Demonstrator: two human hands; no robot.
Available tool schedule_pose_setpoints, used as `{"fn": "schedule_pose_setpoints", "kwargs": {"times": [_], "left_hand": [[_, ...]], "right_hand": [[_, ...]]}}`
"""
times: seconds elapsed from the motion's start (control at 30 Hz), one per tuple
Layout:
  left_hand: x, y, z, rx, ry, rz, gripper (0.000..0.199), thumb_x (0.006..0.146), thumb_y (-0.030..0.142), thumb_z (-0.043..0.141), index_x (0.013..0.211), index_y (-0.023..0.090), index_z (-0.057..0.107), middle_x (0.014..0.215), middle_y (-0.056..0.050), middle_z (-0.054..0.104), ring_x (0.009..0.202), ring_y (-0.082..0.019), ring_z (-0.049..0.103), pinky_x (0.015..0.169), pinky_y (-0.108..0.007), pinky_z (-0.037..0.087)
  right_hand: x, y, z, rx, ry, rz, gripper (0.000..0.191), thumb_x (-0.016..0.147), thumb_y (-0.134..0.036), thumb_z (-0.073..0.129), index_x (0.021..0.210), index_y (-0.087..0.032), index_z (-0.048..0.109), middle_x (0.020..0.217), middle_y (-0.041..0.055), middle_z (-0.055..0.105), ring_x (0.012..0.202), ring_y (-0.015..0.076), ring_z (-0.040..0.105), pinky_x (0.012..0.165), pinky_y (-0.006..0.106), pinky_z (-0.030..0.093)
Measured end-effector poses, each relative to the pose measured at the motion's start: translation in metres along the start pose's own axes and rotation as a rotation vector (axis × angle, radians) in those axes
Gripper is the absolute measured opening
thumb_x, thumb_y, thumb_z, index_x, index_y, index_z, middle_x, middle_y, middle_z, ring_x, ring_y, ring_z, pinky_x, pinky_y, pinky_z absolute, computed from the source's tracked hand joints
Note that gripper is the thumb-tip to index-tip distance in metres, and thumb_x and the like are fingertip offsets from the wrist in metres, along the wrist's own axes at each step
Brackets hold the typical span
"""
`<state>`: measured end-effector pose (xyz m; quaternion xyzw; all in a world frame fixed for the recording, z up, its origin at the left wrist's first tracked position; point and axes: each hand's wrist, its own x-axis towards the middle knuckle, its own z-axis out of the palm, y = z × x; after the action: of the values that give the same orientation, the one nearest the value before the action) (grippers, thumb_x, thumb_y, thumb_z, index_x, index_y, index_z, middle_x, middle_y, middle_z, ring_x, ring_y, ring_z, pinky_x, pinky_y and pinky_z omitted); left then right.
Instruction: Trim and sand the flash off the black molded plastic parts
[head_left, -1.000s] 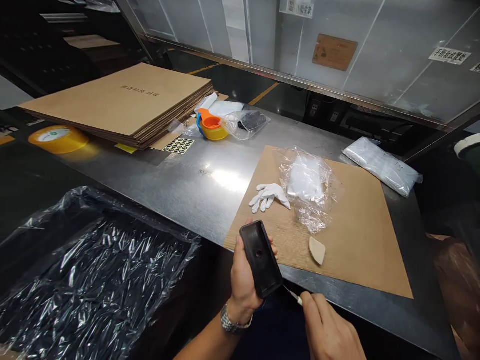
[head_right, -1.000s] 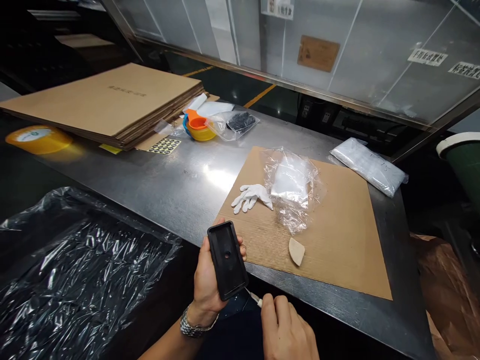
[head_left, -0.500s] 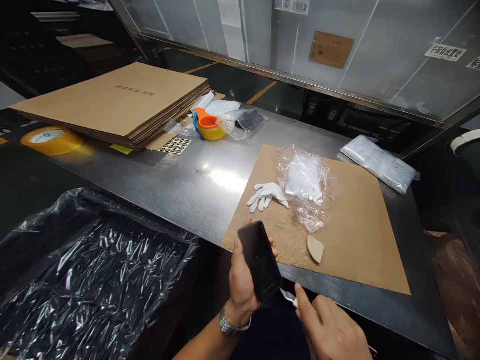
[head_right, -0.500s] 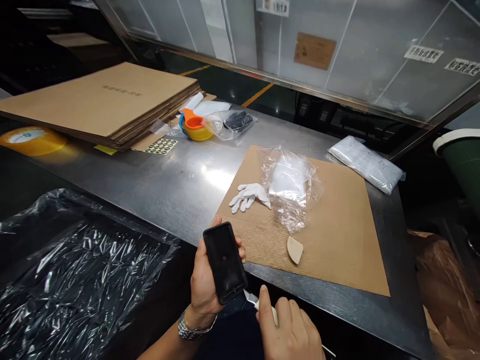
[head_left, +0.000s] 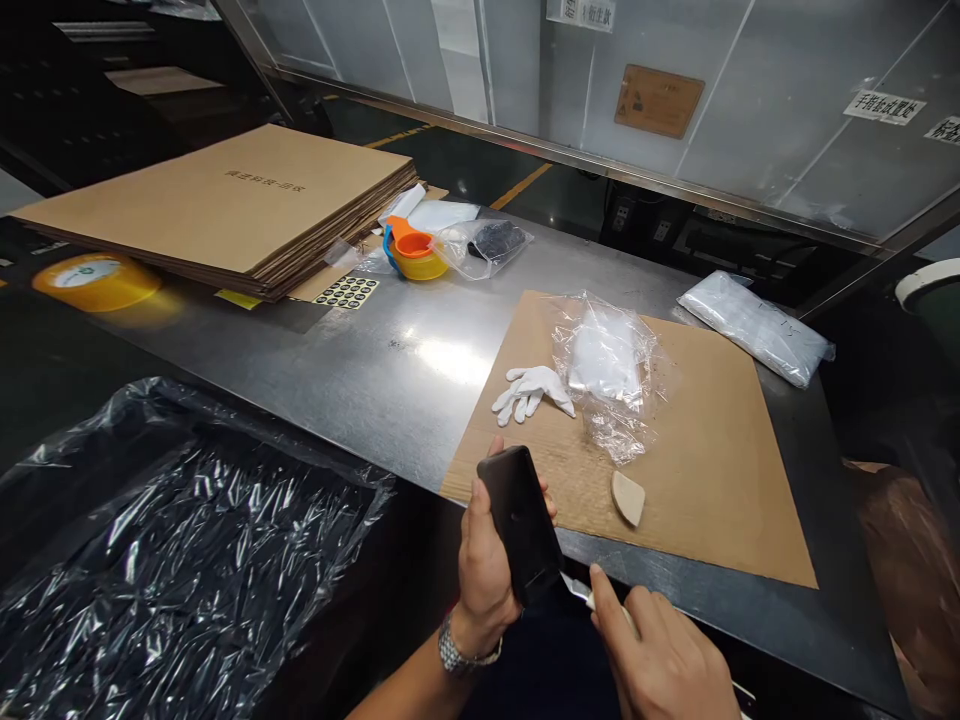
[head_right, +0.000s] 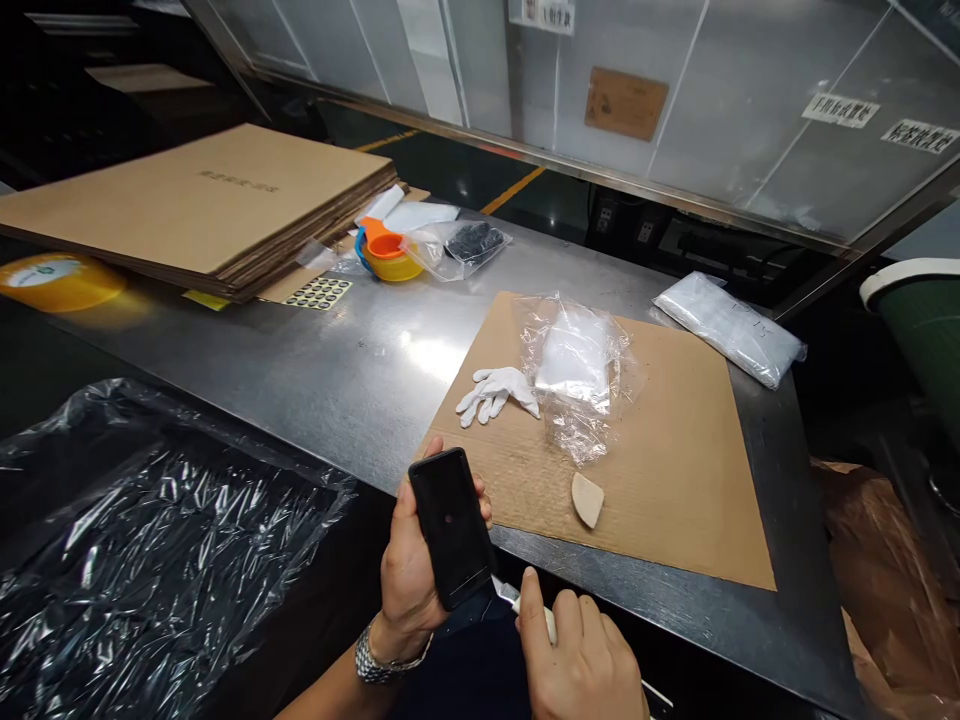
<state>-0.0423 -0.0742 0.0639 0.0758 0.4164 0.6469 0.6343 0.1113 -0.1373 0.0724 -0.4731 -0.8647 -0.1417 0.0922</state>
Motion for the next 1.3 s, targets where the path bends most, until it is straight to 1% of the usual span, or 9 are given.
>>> {"fn": "schedule_pose_setpoints", "kwargs": {"times": [0.07, 0.17, 0.27, 0.37, 0.5, 0.67, 1.1, 1.23, 1.3], "left_hand": [[0.001, -0.001, 0.000, 0.023, 0.006, -0.002, 0.056, 0.086, 0.050, 0.043, 0.136, 0.027, 0.035, 0.076, -0.004, 0.065, 0.059, -0.014, 0.060, 0.052, -0.022, 0.049], [0.003, 0.000, 0.001, 0.037, 0.005, -0.041, 0.057, 0.085, 0.050, 0.045, 0.136, 0.027, 0.036, 0.077, -0.004, 0.064, 0.059, -0.013, 0.059, 0.053, -0.023, 0.049], [0.004, 0.002, 0.002, 0.047, -0.005, -0.087, 0.056, 0.085, 0.050, 0.045, 0.135, 0.027, 0.036, 0.076, -0.004, 0.064, 0.057, -0.012, 0.058, 0.052, -0.022, 0.049], [0.005, 0.003, 0.003, 0.060, -0.023, -0.127, 0.056, 0.085, 0.050, 0.045, 0.135, 0.027, 0.036, 0.076, -0.004, 0.063, 0.057, -0.012, 0.058, 0.050, -0.021, 0.047], [0.005, 0.002, 0.001, 0.072, -0.051, -0.142, 0.056, 0.085, 0.050, 0.044, 0.136, 0.028, 0.035, 0.077, -0.004, 0.062, 0.058, -0.013, 0.058, 0.049, -0.021, 0.047], [0.005, 0.001, 0.000, 0.097, -0.047, -0.152, 0.055, 0.086, 0.051, 0.044, 0.135, 0.028, 0.036, 0.077, -0.004, 0.063, 0.059, -0.013, 0.059, 0.051, -0.022, 0.047], [0.005, 0.000, 0.003, 0.172, -0.063, -0.132, 0.058, 0.086, 0.052, 0.042, 0.137, 0.027, 0.033, 0.076, -0.004, 0.062, 0.058, -0.014, 0.059, 0.049, -0.022, 0.047], [0.005, -0.001, 0.003, 0.192, -0.048, -0.108, 0.059, 0.086, 0.053, 0.042, 0.138, 0.026, 0.033, 0.075, -0.004, 0.062, 0.058, -0.014, 0.060, 0.049, -0.023, 0.048], [0.004, -0.001, 0.003, 0.203, -0.046, -0.085, 0.061, 0.085, 0.054, 0.042, 0.138, 0.025, 0.032, 0.076, -0.004, 0.063, 0.058, -0.014, 0.060, 0.049, -0.023, 0.049]], "right_hand": [[-0.001, 0.003, 0.002, 0.012, -0.003, -0.007, 0.027, 0.092, -0.020, 0.041, 0.111, -0.013, 0.059, 0.057, -0.0012, 0.051, 0.048, 0.0109, 0.048, 0.050, 0.026, 0.032], [0.000, 0.008, 0.003, 0.129, 0.016, -0.029, 0.027, 0.094, -0.019, 0.038, 0.111, -0.011, 0.058, 0.057, -0.0016, 0.053, 0.048, 0.0098, 0.050, 0.049, 0.025, 0.032], [0.005, 0.012, 0.001, 0.274, 0.052, -0.003, 0.029, 0.096, -0.017, 0.031, 0.102, -0.010, 0.058, 0.055, -0.0021, 0.055, 0.045, 0.0080, 0.051, 0.047, 0.023, 0.030], [0.010, 0.012, -0.001, 0.324, 0.041, 0.035, 0.033, 0.097, -0.019, 0.027, 0.088, -0.013, 0.058, 0.051, -0.0036, 0.053, 0.040, 0.0073, 0.049, 0.043, 0.024, 0.026], [0.010, 0.010, 0.000, 0.310, 0.004, 0.034, 0.034, 0.098, -0.019, 0.025, 0.085, -0.015, 0.055, 0.047, -0.0050, 0.049, 0.035, 0.0077, 0.046, 0.041, 0.024, 0.024], [0.008, 0.011, 0.000, 0.301, -0.040, 0.023, 0.034, 0.098, -0.020, 0.023, 0.079, -0.018, 0.051, 0.046, -0.0052, 0.049, 0.033, 0.0091, 0.047, 0.039, 0.026, 0.023], [0.008, 0.013, 0.001, 0.325, -0.105, 0.013, 0.030, 0.097, -0.020, 0.024, 0.084, -0.018, 0.051, 0.048, -0.0044, 0.052, 0.036, 0.0111, 0.052, 0.039, 0.026, 0.023], [0.003, 0.010, 0.006, 0.288, -0.111, 0.015, 0.031, 0.096, -0.020, 0.023, 0.084, -0.018, 0.051, 0.048, -0.0034, 0.053, 0.034, 0.0117, 0.051, 0.038, 0.027, 0.020], [-0.002, 0.007, 0.010, 0.296, -0.139, 0.057, 0.032, 0.096, -0.020, 0.022, 0.082, -0.019, 0.050, 0.047, -0.0030, 0.053, 0.033, 0.0120, 0.050, 0.039, 0.027, 0.018]]}}
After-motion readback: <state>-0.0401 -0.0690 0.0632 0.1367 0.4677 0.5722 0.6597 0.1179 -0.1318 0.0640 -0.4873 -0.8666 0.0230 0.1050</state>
